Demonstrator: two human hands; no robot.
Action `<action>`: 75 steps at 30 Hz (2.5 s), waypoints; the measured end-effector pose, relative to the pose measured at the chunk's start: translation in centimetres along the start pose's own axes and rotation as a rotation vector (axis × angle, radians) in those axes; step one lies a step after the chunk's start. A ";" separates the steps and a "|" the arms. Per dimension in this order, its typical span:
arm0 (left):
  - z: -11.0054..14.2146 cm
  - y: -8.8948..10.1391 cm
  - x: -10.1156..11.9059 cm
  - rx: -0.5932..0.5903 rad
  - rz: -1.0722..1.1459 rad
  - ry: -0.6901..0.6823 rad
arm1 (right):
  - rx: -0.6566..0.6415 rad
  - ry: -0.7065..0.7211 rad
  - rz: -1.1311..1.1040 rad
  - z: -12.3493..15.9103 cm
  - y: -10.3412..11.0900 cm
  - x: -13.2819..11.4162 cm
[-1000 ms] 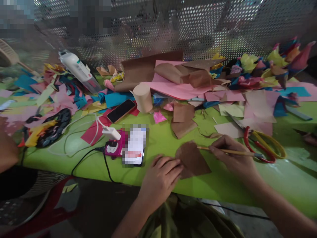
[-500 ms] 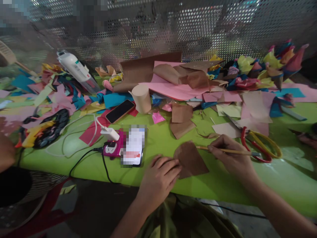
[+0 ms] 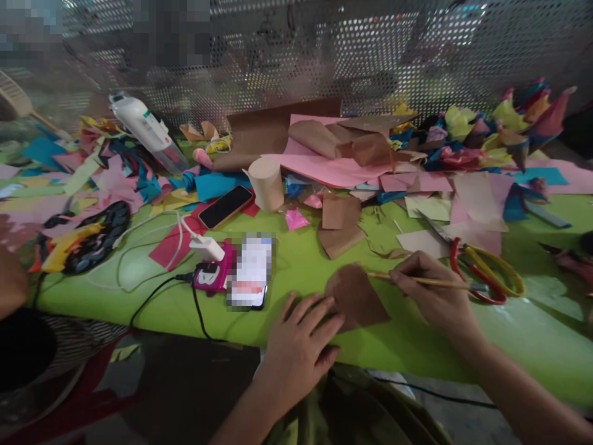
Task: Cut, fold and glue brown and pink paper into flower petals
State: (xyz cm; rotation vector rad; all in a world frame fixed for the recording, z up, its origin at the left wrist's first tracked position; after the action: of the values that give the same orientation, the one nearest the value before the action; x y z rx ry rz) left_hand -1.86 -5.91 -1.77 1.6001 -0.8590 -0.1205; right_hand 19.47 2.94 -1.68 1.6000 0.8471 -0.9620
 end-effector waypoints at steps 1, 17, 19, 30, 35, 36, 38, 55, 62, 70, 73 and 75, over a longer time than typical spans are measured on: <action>0.1 0.0 -0.1 0.016 -0.004 0.006 | -0.003 0.016 -0.017 0.0 0.0 -0.4; 0.3 -0.3 1.2 0.041 -0.064 -0.015 | -0.460 -0.039 -0.162 3.7 -6.9 -1.2; 0.4 -0.3 1.2 0.046 -0.060 -0.016 | -0.462 -0.030 -0.143 3.7 -7.0 -1.2; 0.4 -0.5 1.0 0.029 -0.040 -0.007 | -0.515 0.038 -0.048 3.9 -7.4 -1.2; 0.4 -0.3 0.9 0.046 -0.028 -0.012 | -0.411 0.049 0.003 3.1 -5.9 -0.8; 0.4 -0.3 0.9 0.046 -0.024 -0.012 | -0.377 0.045 0.014 2.9 -5.5 -0.7; 0.4 -0.2 0.9 0.059 -0.014 -0.016 | -0.300 0.033 0.038 2.4 -4.4 -0.6; 0.6 -0.1 0.7 0.069 -0.025 -0.019 | -0.012 -0.037 0.058 1.1 -0.3 0.8; 0.7 -0.2 1.0 0.081 -0.056 -0.032 | -0.155 0.011 -0.071 1.9 -1.8 -1.1; 0.9 -0.2 1.4 0.093 -0.024 -0.046 | -0.524 -0.024 -0.134 4.8 -7.3 -2.2; 1.0 -0.2 1.4 0.101 -0.014 -0.046 | -0.525 -0.017 -0.112 4.9 -7.3 -2.0; 1.0 -0.2 1.4 0.100 -0.011 -0.050 | -0.527 -0.013 -0.094 4.9 -7.2 -1.8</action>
State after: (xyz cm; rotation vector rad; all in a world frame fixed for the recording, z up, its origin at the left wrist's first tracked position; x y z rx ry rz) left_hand -1.32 -7.57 -1.64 1.7017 -0.9070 -0.1275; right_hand 11.46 -0.39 -3.72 1.1079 1.0710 -0.7319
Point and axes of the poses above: each hand's wrist, its own z-axis away from the middle knuckle, its own y-axis out of the back of the hand, x = y × z, the point moved 10 cm from there along -z, towards the middle knuckle, and after that the axes turned 4 degrees about x, right-handed, at the moved point
